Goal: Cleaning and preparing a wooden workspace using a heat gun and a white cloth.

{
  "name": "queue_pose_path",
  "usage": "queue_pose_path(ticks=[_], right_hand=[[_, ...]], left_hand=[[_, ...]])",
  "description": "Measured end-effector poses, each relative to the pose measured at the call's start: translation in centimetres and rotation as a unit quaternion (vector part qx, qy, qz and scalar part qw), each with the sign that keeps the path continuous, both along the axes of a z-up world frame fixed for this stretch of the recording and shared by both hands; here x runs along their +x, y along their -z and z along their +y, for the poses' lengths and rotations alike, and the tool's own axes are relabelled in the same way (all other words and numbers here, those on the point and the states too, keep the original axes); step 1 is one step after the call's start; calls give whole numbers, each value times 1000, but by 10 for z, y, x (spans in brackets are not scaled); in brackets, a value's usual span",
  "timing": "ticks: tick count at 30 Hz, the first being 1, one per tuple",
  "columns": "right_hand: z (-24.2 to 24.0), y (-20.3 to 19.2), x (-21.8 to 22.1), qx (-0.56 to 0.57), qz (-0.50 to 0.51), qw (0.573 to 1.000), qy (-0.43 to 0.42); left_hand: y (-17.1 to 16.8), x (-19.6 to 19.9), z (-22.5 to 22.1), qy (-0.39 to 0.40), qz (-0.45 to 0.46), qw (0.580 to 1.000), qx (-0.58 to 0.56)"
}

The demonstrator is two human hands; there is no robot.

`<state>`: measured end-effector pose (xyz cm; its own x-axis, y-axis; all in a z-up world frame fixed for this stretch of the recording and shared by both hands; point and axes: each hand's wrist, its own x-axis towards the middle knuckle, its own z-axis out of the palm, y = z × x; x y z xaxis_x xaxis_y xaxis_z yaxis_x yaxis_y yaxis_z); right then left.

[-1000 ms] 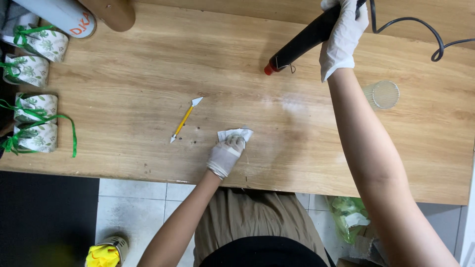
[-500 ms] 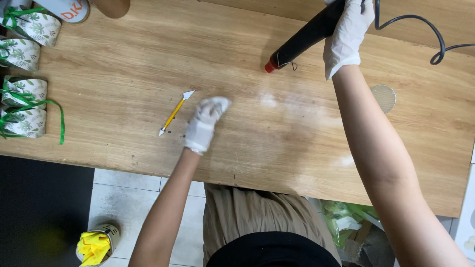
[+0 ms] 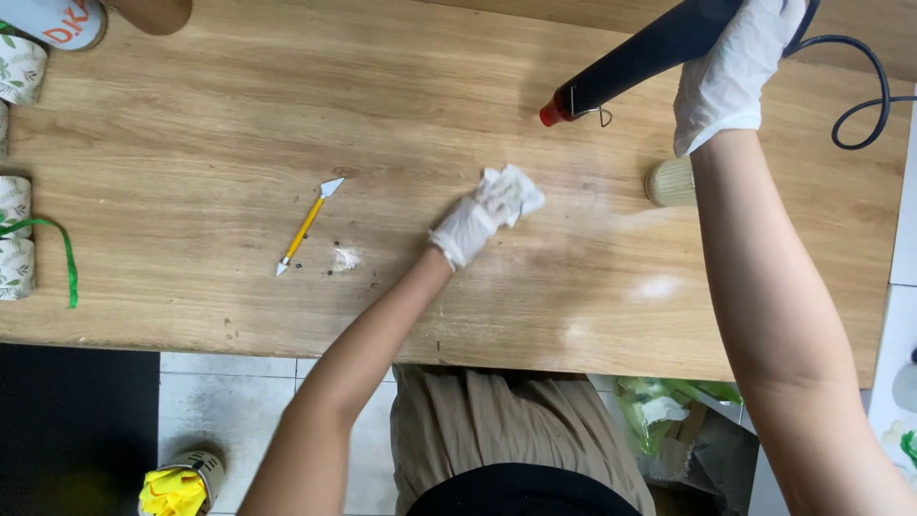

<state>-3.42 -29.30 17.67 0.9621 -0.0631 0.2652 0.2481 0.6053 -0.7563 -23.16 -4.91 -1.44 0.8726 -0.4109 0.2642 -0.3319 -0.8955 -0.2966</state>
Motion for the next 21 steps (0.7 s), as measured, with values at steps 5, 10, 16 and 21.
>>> queue_pose_path(ticks=[5, 10, 16, 21], right_hand=[[-11, 7, -1, 5, -13, 1000, -10], [-18, 30, 3, 28, -45, 998, -33], [-11, 8, -17, 27, -36, 999, -29], [-26, 13, -17, 11, -34, 999, -19]], left_hand=[[-3, -145, 47, 176, 215, 942, -187], [-76, -221, 119, 61, 419, 887, -183], [-107, -48, 118, 11, -36, 962, -269], [-56, 55, 14, -252, 124, 905, -319]])
